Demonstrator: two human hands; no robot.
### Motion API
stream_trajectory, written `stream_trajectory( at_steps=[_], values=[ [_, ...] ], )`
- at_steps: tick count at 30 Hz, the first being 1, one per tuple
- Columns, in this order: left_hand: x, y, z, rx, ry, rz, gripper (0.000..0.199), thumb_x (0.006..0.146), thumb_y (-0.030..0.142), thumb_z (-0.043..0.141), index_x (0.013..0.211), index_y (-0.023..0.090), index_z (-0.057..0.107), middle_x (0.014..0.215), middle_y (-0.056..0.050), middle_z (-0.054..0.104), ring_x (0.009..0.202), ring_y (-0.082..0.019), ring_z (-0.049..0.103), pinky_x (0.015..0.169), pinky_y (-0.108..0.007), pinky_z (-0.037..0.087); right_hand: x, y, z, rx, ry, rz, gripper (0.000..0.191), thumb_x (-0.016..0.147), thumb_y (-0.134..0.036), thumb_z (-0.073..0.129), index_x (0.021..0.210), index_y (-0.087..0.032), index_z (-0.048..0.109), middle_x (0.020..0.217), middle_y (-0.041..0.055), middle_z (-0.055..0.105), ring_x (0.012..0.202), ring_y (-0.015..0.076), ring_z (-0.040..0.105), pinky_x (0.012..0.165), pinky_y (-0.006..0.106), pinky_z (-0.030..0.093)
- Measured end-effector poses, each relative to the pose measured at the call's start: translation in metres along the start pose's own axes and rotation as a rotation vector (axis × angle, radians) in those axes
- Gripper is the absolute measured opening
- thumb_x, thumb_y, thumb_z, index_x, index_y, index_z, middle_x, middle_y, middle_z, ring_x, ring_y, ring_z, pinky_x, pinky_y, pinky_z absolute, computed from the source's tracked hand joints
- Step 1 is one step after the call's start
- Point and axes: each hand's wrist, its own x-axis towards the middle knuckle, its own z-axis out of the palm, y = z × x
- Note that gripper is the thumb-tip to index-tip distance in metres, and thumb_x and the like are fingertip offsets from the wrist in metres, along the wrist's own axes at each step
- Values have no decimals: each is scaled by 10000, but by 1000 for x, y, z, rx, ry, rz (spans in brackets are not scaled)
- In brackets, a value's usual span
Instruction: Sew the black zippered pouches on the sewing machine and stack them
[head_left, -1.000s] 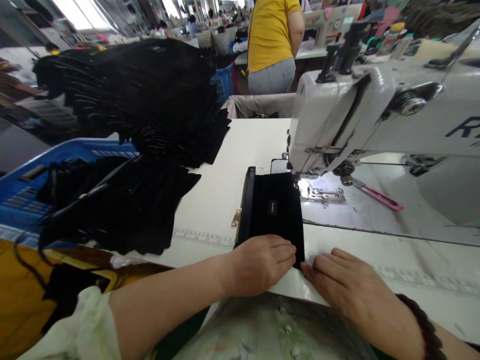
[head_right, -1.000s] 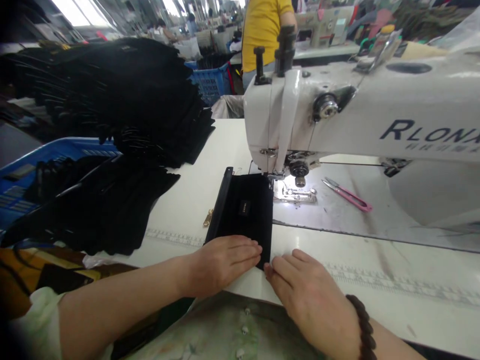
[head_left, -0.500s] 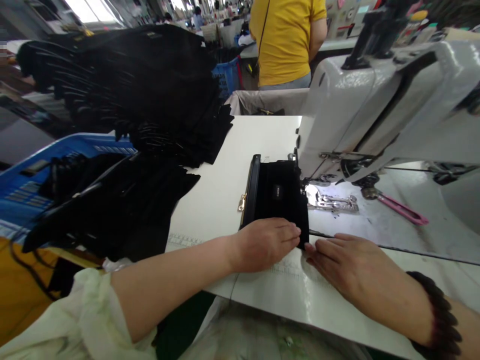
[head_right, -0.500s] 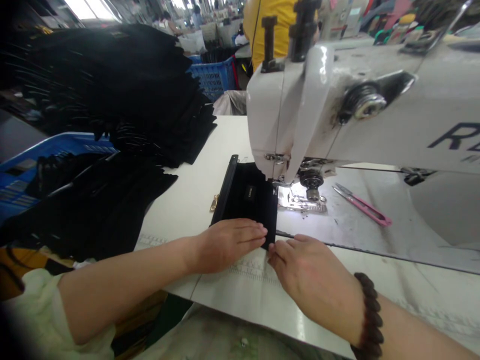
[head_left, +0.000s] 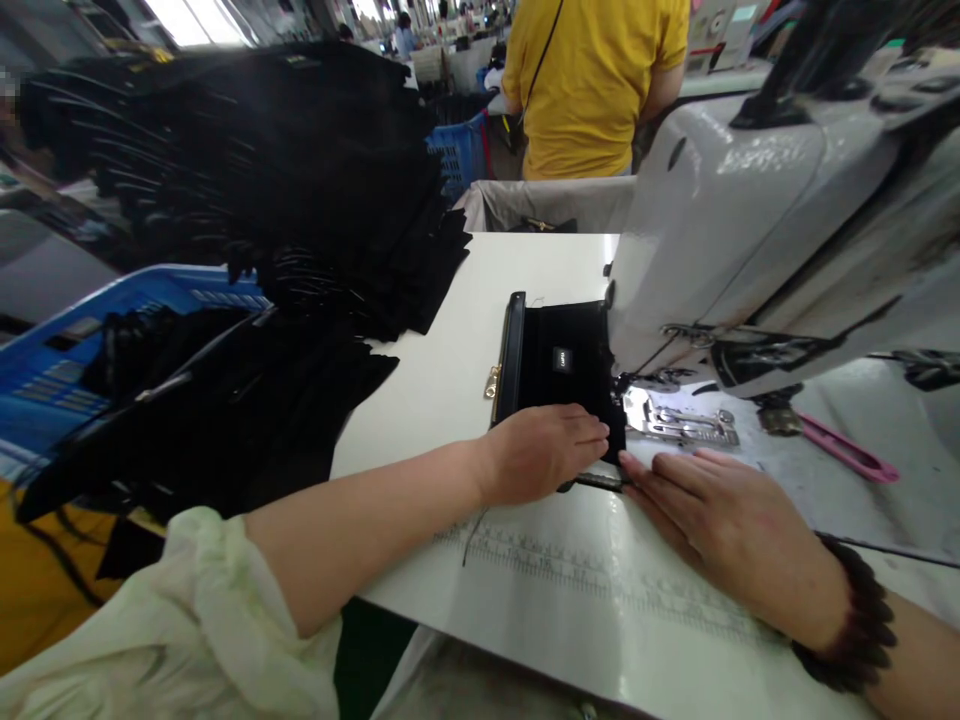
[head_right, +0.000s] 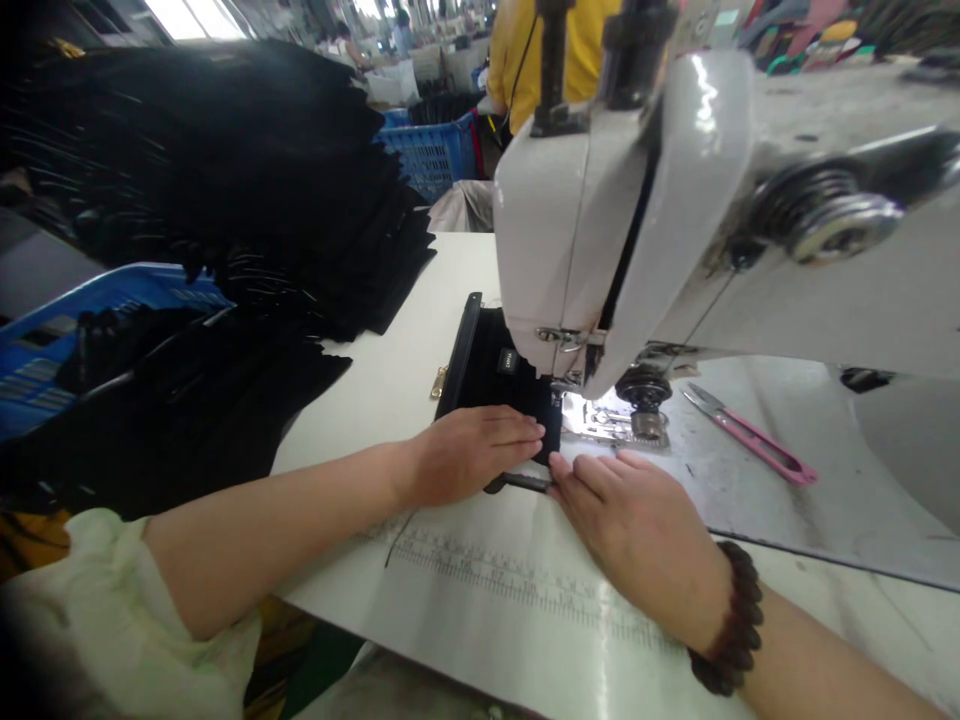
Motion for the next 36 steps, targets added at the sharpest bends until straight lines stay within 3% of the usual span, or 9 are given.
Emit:
stream_trajectory(
  at_steps=[10, 23, 31, 36],
  values=[
    [18, -25, -1, 50, -221, -31, 227, 830, 139, 452, 1013, 115, 583, 1087, -24, 593, 1014, -119, 511, 926, -204, 356, 3, 6, 11, -26, -14, 152, 346, 895, -254, 313, 950, -103, 620, 664, 51, 593, 552, 153, 520, 497, 290, 367],
    [28, -39, 6, 29, -204, -124, 217, 836, 139, 437, 982, 118, 597, 1015, -34, 618, 934, -131, 542, 864, -222, 384, 2, 7, 12, -7, -35, 156, 364, 898, -268, 298, 956, -117, 624, 670, 57, 595, 548, 152, 514, 495, 291, 367],
    [30, -41, 6, 48, -196, -93, 194, 835, 153, 448, 937, 129, 612, 983, -28, 629, 924, -134, 543, 861, -235, 375, 4, 6, 10, -12, -36, 161, 360, 896, -272, 306, 947, -117, 627, 640, 41, 588, 514, 153, 506, 476, 299, 350],
    [31, -37, 3, 40, -255, -76, 207, 845, 144, 424, 932, 113, 609, 974, -38, 626, 937, -133, 535, 874, -234, 357, 2, 6, 11, -18, -31, 155, 360, 898, -279, 306, 936, -130, 632, 683, 42, 608, 552, 153, 523, 507, 292, 360]
  ],
)
